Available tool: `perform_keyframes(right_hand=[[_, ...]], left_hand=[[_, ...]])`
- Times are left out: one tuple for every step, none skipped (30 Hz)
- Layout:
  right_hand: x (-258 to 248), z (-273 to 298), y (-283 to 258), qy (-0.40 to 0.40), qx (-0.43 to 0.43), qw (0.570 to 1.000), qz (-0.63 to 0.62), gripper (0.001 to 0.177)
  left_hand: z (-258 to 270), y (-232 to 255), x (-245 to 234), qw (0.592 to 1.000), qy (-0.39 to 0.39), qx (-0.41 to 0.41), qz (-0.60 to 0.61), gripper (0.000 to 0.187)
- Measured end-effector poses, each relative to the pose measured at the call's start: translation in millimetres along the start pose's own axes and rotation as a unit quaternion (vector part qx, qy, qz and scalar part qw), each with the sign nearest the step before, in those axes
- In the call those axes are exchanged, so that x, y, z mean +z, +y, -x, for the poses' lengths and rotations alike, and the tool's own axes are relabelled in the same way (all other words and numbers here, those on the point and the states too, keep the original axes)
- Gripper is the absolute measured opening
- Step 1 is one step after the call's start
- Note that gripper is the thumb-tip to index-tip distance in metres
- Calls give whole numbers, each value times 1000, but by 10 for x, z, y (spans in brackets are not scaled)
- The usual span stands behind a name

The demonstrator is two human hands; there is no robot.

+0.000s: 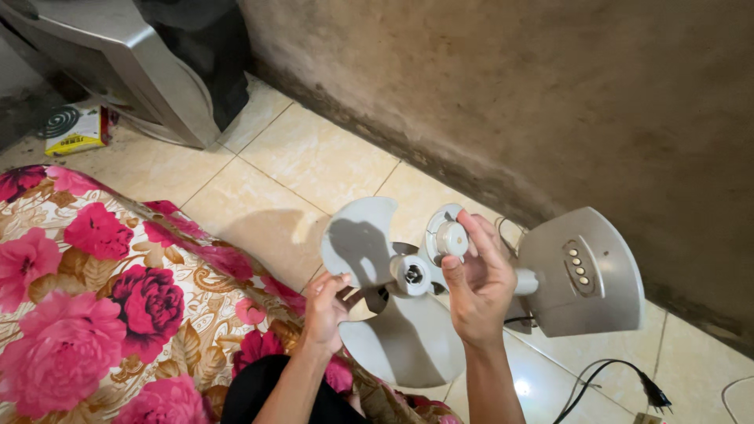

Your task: The person unplugs a table fan, then removes the front grille, unscrews the central nut, and detaches the fan blades from the motor shaft. The components are handled by hand and set aside on the floor.

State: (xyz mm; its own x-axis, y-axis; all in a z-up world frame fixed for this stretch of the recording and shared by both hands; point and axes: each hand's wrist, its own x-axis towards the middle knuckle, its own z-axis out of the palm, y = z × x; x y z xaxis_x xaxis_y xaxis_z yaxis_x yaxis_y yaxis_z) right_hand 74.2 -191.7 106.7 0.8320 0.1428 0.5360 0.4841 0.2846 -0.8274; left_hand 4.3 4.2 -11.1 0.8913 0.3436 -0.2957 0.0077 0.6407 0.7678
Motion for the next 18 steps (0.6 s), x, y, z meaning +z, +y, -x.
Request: perform_keyframes(right_hand=[[-22,16,5,8,12,1000,-16,51],[-50,32,10,16,23,999,-31,51],[-84,56,12,18,24,999,-29,51],[-122,78,16,20,25,999,-27,51],[-156,87,30,22,24,999,-26,51],[-191,97,43,21,22,999,-24,51],[-229,117,51,20,22,999,-22,51],[-268,136,58,20,22,999,-20,51],[-314,150,65,25,34,999,-23,51],[-362,166,70,31,46,998,-26,51],[-406,194,74,36,59,997,-30,51],[-452,222,75,38,60,997,-25,51],[-491,234,81,38,58,997,-20,51],[-528,246,88,38,57,998,-15,51],[-560,261,97,41,52,998,-17,51],[-589,271,110,43,48,998,-20,50],[-611,279,128,46,42,998,-22,50],[-629,293,143,51,52,997,-15,50]], left_hand=[[-42,-37,-45,1000,6,0,-12,13],[-104,-72,-82,1000,16,13,-21,9],[-167,-109,-105,999,28,26,-31,11],[-199,-148,-124,998,39,38,-41,17],[-231,-168,-141,999,29,39,-12,18],[-268,-171,-149,999,19,41,17,18],[-288,-167,-150,998,10,40,46,19],[-307,-155,-143,998,24,35,37,19],[-334,-140,-126,998,37,30,29,20],[-361,-128,-109,998,50,26,21,21],[-381,-114,-110,998,56,19,0,21],[-409,-103,-118,998,62,12,-21,22],[-453,-102,-125,997,66,7,-41,24],[-498,-114,-138,998,63,-5,-9,22],[-543,-128,-167,998,60,-18,22,23],[-579,-161,-201,996,58,-31,53,26],[-632,-181,-247,998,37,-25,50,28],[-695,-190,-297,999,16,-19,48,32]])
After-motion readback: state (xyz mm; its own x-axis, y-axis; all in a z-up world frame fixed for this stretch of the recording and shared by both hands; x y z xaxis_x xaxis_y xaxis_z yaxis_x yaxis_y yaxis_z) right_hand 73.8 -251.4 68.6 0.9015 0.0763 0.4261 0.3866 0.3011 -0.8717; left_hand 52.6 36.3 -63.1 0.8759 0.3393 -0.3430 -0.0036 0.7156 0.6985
